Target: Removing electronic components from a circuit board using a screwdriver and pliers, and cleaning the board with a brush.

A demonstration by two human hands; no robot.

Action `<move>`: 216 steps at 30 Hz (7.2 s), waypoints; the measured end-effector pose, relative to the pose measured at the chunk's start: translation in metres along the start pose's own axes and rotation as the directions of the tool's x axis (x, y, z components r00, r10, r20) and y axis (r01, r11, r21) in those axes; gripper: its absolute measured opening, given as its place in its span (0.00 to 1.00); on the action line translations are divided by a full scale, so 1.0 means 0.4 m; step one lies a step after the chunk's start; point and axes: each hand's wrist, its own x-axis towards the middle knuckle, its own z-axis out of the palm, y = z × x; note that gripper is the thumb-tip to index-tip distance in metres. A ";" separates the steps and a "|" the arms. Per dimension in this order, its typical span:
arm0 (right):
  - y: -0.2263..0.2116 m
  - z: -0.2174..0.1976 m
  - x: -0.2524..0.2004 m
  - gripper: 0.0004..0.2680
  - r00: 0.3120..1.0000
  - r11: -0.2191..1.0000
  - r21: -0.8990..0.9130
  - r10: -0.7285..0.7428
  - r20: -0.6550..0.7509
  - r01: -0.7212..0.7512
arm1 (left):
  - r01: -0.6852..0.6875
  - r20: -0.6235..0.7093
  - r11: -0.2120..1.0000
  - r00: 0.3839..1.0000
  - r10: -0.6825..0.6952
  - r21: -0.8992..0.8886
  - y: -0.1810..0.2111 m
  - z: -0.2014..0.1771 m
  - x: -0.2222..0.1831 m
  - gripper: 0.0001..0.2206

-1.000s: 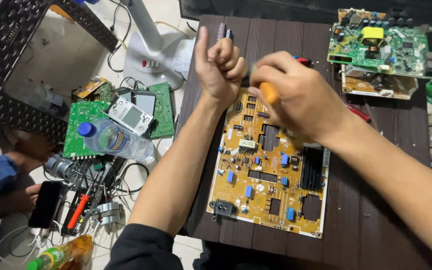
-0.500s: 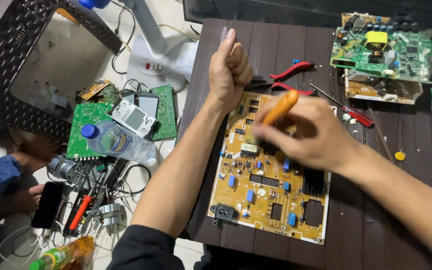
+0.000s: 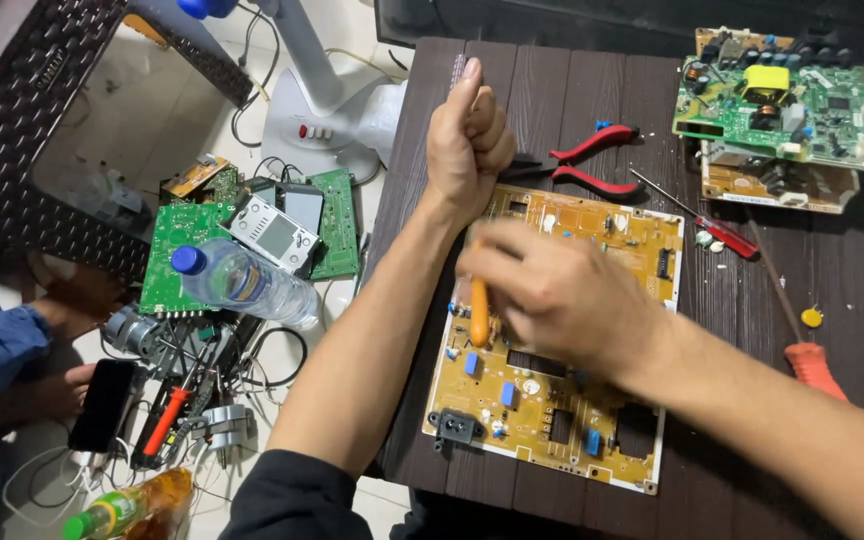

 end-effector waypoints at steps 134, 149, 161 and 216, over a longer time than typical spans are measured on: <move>0.085 0.080 -0.243 0.15 0.949 0.950 0.112 0.302 -0.088 -0.292 | -0.506 0.534 -0.320 0.845 0.001 0.801 -0.087 0.020 -0.041 0.24; 0.082 0.050 -0.226 0.11 0.969 0.966 0.081 0.248 -0.012 -0.246 | -0.459 0.477 -0.301 0.879 -0.014 0.836 -0.090 0.032 -0.041 0.22; 0.101 0.059 -0.241 0.06 0.984 0.985 0.036 0.172 -0.051 -0.170 | -0.440 0.449 -0.326 0.892 -0.052 0.837 -0.080 0.051 -0.042 0.22; 0.071 0.005 -0.284 0.06 0.890 0.909 0.288 0.375 -0.258 -0.299 | -0.343 0.340 -0.289 0.938 -0.062 0.894 -0.070 0.070 -0.050 0.20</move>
